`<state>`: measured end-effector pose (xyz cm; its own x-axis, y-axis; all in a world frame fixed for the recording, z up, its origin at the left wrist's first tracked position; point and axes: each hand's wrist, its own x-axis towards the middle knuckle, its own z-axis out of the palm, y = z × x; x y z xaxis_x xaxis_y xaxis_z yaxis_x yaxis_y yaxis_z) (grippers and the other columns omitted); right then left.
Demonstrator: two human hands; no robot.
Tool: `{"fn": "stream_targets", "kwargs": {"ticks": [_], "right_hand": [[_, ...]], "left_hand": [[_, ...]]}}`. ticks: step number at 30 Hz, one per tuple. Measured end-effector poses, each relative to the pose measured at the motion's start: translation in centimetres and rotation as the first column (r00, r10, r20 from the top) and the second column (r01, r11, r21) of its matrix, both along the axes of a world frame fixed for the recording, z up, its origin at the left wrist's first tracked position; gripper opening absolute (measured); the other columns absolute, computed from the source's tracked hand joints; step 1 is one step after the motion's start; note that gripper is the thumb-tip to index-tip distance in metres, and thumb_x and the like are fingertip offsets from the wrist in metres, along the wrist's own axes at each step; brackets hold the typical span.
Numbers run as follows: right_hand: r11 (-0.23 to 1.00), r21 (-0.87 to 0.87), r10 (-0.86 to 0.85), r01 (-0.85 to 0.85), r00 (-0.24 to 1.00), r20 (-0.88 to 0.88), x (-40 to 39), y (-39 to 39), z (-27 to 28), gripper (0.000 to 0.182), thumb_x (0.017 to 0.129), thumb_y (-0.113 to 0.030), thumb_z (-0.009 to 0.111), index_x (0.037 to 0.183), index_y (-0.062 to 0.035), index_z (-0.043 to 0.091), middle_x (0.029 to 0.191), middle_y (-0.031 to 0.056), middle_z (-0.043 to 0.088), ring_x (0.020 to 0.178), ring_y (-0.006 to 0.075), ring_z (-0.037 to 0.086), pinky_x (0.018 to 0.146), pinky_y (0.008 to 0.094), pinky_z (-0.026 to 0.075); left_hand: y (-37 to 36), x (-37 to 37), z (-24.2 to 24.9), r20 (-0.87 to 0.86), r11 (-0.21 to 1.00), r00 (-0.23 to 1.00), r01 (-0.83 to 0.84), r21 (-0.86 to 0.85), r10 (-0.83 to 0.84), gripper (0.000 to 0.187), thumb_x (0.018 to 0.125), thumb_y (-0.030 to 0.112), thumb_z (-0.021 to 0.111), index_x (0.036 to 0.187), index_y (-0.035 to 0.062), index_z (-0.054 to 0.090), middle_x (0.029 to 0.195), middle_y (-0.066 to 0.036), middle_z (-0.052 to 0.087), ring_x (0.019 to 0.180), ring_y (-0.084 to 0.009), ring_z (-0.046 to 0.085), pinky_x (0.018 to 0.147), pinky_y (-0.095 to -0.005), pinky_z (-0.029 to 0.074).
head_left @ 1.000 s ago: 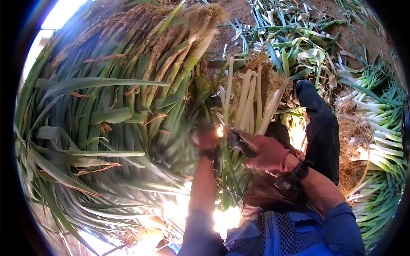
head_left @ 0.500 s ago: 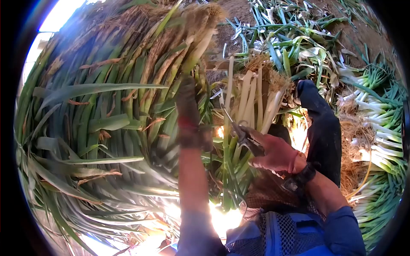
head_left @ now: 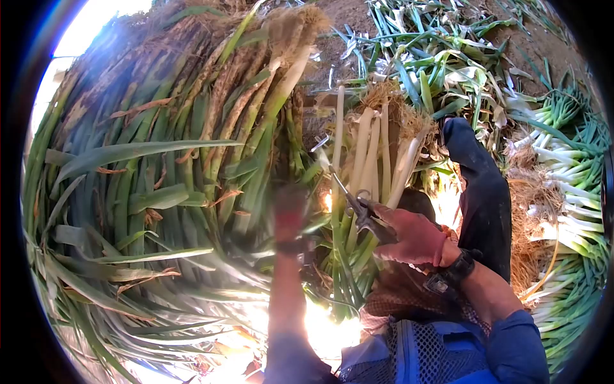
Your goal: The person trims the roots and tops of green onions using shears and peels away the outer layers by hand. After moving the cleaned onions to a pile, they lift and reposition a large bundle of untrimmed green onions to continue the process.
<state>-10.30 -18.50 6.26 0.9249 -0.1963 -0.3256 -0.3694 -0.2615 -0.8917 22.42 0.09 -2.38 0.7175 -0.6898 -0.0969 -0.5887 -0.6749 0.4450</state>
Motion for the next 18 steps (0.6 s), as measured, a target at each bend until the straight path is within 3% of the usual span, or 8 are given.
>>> {"fn": "stream_targets", "kwargs": {"ticks": [3, 5, 6, 9, 10, 13, 15, 18], "right_hand": [[1.000, 0.003, 0.025, -0.025, 1.000, -0.003, 0.5, 0.6, -0.3, 0.092, 0.082, -0.036, 0.081, 0.157, -0.0013, 0.041, 0.115, 0.0288, 0.068, 0.111, 0.0451, 0.067, 0.099, 0.0484, 0.051], [0.999, 0.003, 0.032, -0.032, 0.999, -0.022, 1.1, 0.8, -0.1, 0.092, 0.082, -0.036, 0.081, 0.157, -0.0015, 0.042, 0.112, 0.0288, 0.069, 0.109, 0.0454, 0.067, 0.098, 0.0489, 0.052], [0.999, 0.019, 0.049, -0.048, 0.997, -0.052, 1.3, 0.9, 0.3, 0.091, 0.081, -0.036, 0.082, 0.155, -0.0010, 0.043, 0.111, 0.0287, 0.069, 0.107, 0.0456, 0.068, 0.096, 0.0492, 0.052], [0.997, 0.046, 0.064, -0.062, 0.997, -0.036, 1.8, 1.6, -0.9, 0.090, 0.080, -0.035, 0.083, 0.154, -0.0010, 0.044, 0.108, 0.0284, 0.070, 0.105, 0.0458, 0.068, 0.094, 0.0496, 0.053], [0.998, 0.036, 0.054, -0.055, 0.998, 0.030, 2.0, 1.4, -1.4, 0.091, 0.079, -0.034, 0.083, 0.154, -0.0014, 0.044, 0.107, 0.0282, 0.070, 0.104, 0.0460, 0.068, 0.093, 0.0498, 0.053], [0.983, 0.186, 0.012, -0.015, 1.000, 0.020, 1.4, 0.7, -1.0, 0.093, 0.078, -0.030, 0.083, 0.158, -0.0048, 0.042, 0.111, 0.0280, 0.070, 0.107, 0.0440, 0.069, 0.095, 0.0468, 0.053], [0.976, 0.202, -0.107, 0.085, 0.989, 0.102, 1.0, 0.9, -2.6, 0.094, 0.079, -0.028, 0.083, 0.159, -0.0051, 0.040, 0.116, 0.0281, 0.069, 0.110, 0.0421, 0.069, 0.097, 0.0448, 0.053], [0.939, 0.292, -0.238, 0.183, 0.957, 0.164, 1.0, 0.2, -2.1, 0.095, 0.080, -0.024, 0.083, 0.161, -0.0039, 0.037, 0.126, 0.0285, 0.067, 0.118, 0.0392, 0.068, 0.102, 0.0407, 0.051]], "left_hand": [[0.4, -1.2, 5.0, 0.072, 0.968, 0.982, 0.185, -0.172, -0.175, 0.009, 0.089, 0.001, 0.073, 0.094, 0.0009, 0.080, 0.083, -0.006, 0.077, 0.074, -0.0155, 0.069, 0.068, -0.0297, 0.054], [0.7, -1.9, 6.6, -0.119, 0.934, 0.992, -0.003, -0.358, -0.042, 0.013, 0.091, 0.000, 0.070, 0.100, -0.0011, 0.078, 0.088, -0.009, 0.078, 0.075, -0.0163, 0.070, 0.068, -0.0306, 0.055], [-3.4, -6.7, 14.4, -0.559, 0.882, 0.751, -0.466, -0.072, 0.351, 0.016, 0.094, -0.001, 0.066, 0.106, -0.0013, 0.077, 0.093, -0.010, 0.078, 0.080, -0.0162, 0.072, 0.070, -0.0297, 0.057], [-4.0, -14.5, 11.8, -0.713, 0.760, 0.649, -0.315, -0.568, -0.264, 0.014, 0.100, 0.008, 0.067, 0.106, -0.0008, 0.077, 0.093, -0.009, 0.078, 0.081, -0.0133, 0.072, 0.072, -0.0275, 0.058], [-5.6, -16.7, 13.4, -0.543, 0.894, 0.800, -0.018, -0.448, -0.256, 0.018, 0.102, 0.013, 0.068, 0.112, -0.0012, 0.075, 0.094, -0.008, 0.078, 0.082, -0.0134, 0.072, 0.072, -0.0270, 0.058], [-10.8, -16.9, 17.2, -0.700, 0.946, 0.694, -0.087, -0.314, -0.169, 0.027, 0.104, 0.017, 0.068, 0.122, -0.0022, 0.071, 0.101, -0.009, 0.077, 0.088, -0.0124, 0.073, 0.073, -0.0247, 0.059], [-13.3, -14.7, 17.7, -0.488, 0.556, 0.732, -0.178, -0.812, -0.477, 0.034, 0.100, 0.018, 0.073, 0.125, -0.0049, 0.068, 0.103, -0.008, 0.075, 0.093, -0.0125, 0.070, 0.082, -0.0251, 0.057], [-12.7, -8.5, 12.5, -0.479, 0.571, 0.840, -0.270, -0.776, -0.254, 0.039, 0.097, 0.018, 0.073, 0.130, -0.0015, 0.068, 0.116, -0.012, 0.074, 0.101, -0.0164, 0.071, 0.088, -0.0292, 0.057]]}}
